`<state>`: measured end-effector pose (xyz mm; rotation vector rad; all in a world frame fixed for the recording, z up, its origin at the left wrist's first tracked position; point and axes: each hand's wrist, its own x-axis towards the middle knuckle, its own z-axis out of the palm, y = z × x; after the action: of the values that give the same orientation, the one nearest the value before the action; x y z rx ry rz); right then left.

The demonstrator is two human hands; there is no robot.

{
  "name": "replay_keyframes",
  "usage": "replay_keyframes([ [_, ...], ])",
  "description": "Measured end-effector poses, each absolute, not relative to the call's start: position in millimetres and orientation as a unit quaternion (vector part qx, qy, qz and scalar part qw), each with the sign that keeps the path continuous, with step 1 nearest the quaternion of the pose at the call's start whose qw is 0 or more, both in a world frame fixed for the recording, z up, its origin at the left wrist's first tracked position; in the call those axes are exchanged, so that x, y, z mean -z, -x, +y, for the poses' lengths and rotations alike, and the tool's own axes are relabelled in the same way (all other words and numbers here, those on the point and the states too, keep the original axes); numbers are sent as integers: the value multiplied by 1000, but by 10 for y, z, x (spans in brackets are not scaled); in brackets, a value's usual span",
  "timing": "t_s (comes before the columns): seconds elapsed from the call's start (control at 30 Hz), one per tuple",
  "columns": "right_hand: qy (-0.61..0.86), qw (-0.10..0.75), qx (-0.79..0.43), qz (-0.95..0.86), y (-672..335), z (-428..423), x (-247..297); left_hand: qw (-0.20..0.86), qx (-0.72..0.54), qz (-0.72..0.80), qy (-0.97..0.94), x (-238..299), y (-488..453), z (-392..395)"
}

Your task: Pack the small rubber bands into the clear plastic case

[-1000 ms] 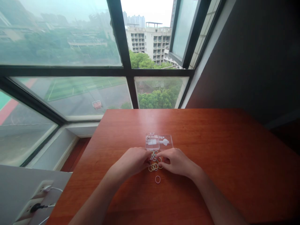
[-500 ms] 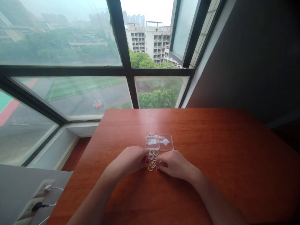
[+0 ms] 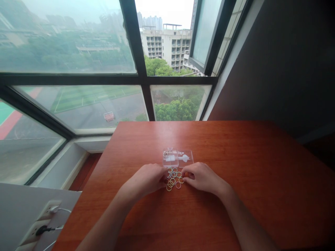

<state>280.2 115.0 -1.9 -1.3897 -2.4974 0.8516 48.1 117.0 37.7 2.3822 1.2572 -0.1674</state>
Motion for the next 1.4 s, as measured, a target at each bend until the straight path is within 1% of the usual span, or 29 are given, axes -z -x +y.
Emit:
replay_keyframes([
  [0.27, 457, 102, -280, -838, -2697, 1122, 61, 222, 60, 441, -868, -367, -514, 1159],
  [0.57, 473, 132, -269, -829, -2718, 1112, 50, 216, 32, 472, -854, -374, -388, 1214],
  [0.83, 431, 114, -292, -846, -2699, 1075, 39, 218, 14, 452, -865, -338, -416, 1204],
  [1.0, 433, 103, -300, -844, -2698, 1081, 29, 228, 10, 444, -867, -343, -447, 1189],
  [1.4, 432, 109, -291, -847, -2681, 1082, 60, 207, 11, 430, -879, -290, -430, 1189],
])
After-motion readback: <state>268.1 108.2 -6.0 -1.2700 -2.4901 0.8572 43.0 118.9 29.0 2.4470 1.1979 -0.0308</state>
